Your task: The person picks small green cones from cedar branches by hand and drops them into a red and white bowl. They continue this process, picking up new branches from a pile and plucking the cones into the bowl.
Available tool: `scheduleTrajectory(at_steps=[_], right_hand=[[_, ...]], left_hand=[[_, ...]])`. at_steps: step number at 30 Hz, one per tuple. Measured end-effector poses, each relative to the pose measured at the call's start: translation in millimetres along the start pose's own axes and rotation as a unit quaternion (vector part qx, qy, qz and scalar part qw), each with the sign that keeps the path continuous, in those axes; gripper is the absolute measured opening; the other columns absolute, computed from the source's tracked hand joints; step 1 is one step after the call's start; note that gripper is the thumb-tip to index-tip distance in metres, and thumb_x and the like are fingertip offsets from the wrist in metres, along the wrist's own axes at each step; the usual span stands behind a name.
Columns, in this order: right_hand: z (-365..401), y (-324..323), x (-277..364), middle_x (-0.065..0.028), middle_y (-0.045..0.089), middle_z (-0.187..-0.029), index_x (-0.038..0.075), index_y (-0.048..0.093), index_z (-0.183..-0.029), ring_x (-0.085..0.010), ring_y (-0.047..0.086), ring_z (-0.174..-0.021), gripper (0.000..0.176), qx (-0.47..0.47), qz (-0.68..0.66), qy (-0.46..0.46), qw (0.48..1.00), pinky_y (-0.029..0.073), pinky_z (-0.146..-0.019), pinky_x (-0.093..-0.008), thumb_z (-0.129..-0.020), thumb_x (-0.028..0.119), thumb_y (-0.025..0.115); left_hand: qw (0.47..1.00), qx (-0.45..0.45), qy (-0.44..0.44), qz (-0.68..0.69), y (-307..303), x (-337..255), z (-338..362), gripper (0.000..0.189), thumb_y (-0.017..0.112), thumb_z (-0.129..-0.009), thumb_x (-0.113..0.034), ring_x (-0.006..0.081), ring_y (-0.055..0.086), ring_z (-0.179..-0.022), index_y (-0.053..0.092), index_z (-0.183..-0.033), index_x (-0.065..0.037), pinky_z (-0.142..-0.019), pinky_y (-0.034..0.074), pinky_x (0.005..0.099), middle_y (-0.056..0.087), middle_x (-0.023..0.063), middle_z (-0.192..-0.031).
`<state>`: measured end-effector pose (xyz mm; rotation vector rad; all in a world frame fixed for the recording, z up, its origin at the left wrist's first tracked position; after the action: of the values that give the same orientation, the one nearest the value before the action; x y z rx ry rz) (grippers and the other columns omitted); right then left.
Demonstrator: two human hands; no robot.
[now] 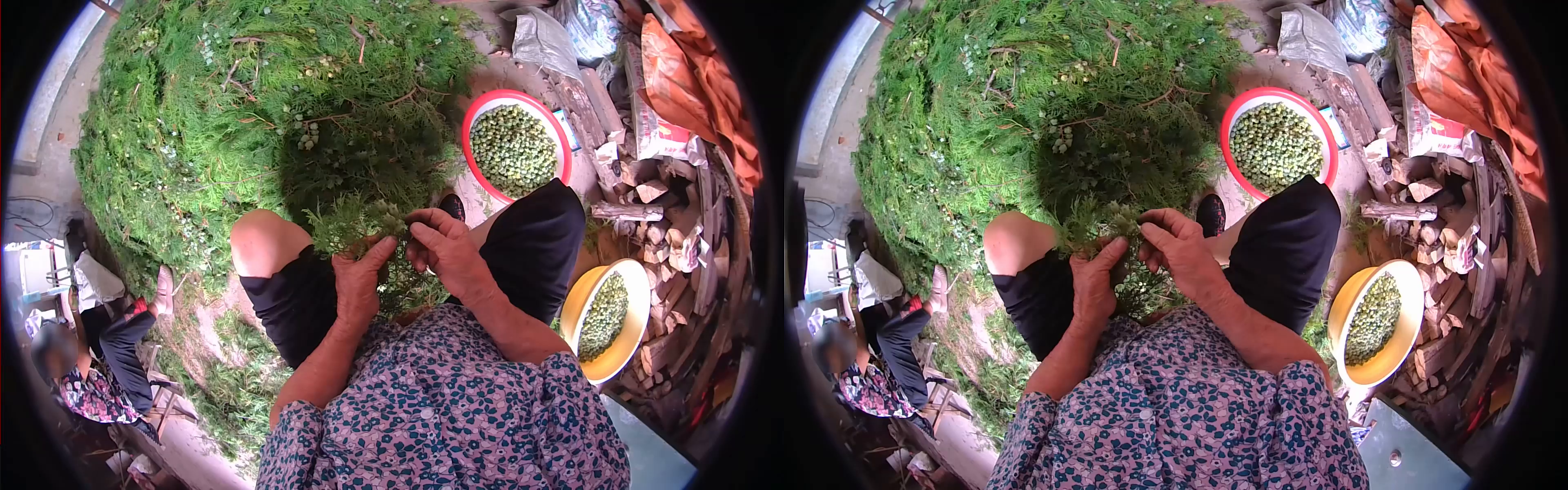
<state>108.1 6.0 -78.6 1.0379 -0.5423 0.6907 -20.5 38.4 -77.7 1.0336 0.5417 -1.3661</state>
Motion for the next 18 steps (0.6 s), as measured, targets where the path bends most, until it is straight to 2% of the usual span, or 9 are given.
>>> scheduleTrajectory(at_steps=[7, 10, 12, 13, 16, 18], right_hand=[[-4, 2, -2, -0.0029, 0.057, -0.070, 0.001, 0.054, -0.099, -0.0077, 0.053, -0.054, 0.019, -0.001, 0.087, -0.012, 0.996, 0.042, -0.044, -0.0201, -0.087, 0.016, 0.056], [-4, -6, -11, -0.0043, 0.057, -0.068, -0.001, 0.056, -0.092, -0.0085, 0.052, -0.049, 0.017, -0.031, 0.074, 0.020, 0.997, 0.039, -0.040, -0.0199, -0.086, 0.015, 0.058], [-6, 0, -23, -0.0048, 0.057, -0.068, -0.001, 0.055, -0.093, -0.0106, 0.054, -0.053, 0.018, 0.034, -0.050, 0.058, 0.996, 0.042, -0.044, -0.0223, -0.087, 0.016, 0.055], [-5, -1, -23, -0.0048, 0.057, -0.068, -0.001, 0.055, -0.093, -0.0106, 0.054, -0.053, 0.018, 0.034, -0.051, 0.058, 0.996, 0.042, -0.044, -0.0223, -0.087, 0.016, 0.055], [-3, 4, -16, -0.0052, 0.057, -0.068, -0.001, 0.053, -0.095, -0.0129, 0.056, -0.057, 0.019, 0.035, -0.054, 0.068, 0.996, 0.044, -0.049, -0.0244, -0.088, 0.017, 0.053], [-1, -1, -7, -0.0063, 0.057, -0.072, 0.002, 0.051, -0.098, -0.0163, 0.055, -0.058, 0.018, -0.019, -0.081, 0.060, 0.995, 0.044, -0.053, -0.0268, -0.089, 0.019, 0.051]], left_hand=[[1.000, 0.018, -0.002, -0.024, 5, 3, -1, 0.015, 0.068, -0.075, -0.007, 0.0044, 0.050, -0.058, 0.064, -0.088, -0.003, -0.048, 0.036, 0.0191, 0.062, -0.0008, -0.075], [1.000, 0.006, -0.015, -0.024, 4, 4, -1, 0.016, 0.068, -0.074, -0.006, 0.0062, 0.052, -0.059, 0.063, -0.088, -0.001, -0.049, 0.039, 0.0202, 0.062, 0.0014, -0.077], [0.998, 0.023, -0.034, 0.050, 10, 5, 0, 0.016, 0.068, -0.074, -0.006, 0.0077, 0.053, -0.061, 0.062, -0.087, 0.000, -0.053, 0.042, 0.0210, 0.062, 0.0021, -0.076], [0.998, 0.023, -0.034, 0.050, 8, 7, -2, 0.016, 0.068, -0.074, -0.006, 0.0077, 0.053, -0.061, 0.062, -0.087, 0.000, -0.053, 0.042, 0.0210, 0.062, 0.0021, -0.076], [1.000, 0.018, -0.009, -0.005, -1, 10, -8, 0.014, 0.067, -0.074, -0.006, 0.0079, 0.054, -0.061, 0.062, -0.086, 0.000, -0.055, 0.043, 0.0211, 0.061, 0.0019, -0.077], [1.000, -0.005, 0.029, -0.004, -4, 4, -7, 0.012, 0.067, -0.075, -0.006, 0.0058, 0.052, -0.062, 0.062, -0.084, -0.001, -0.055, 0.041, 0.0202, 0.060, -0.0009, -0.076]])
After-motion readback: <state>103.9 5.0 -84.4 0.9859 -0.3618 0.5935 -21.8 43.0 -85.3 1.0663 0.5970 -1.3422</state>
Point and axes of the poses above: each hand's wrist, its own z-axis away from the middle knuckle, its own y-axis out of the palm, x = y × z, the point moved 10 cm from there along -z, towards the middle knuckle
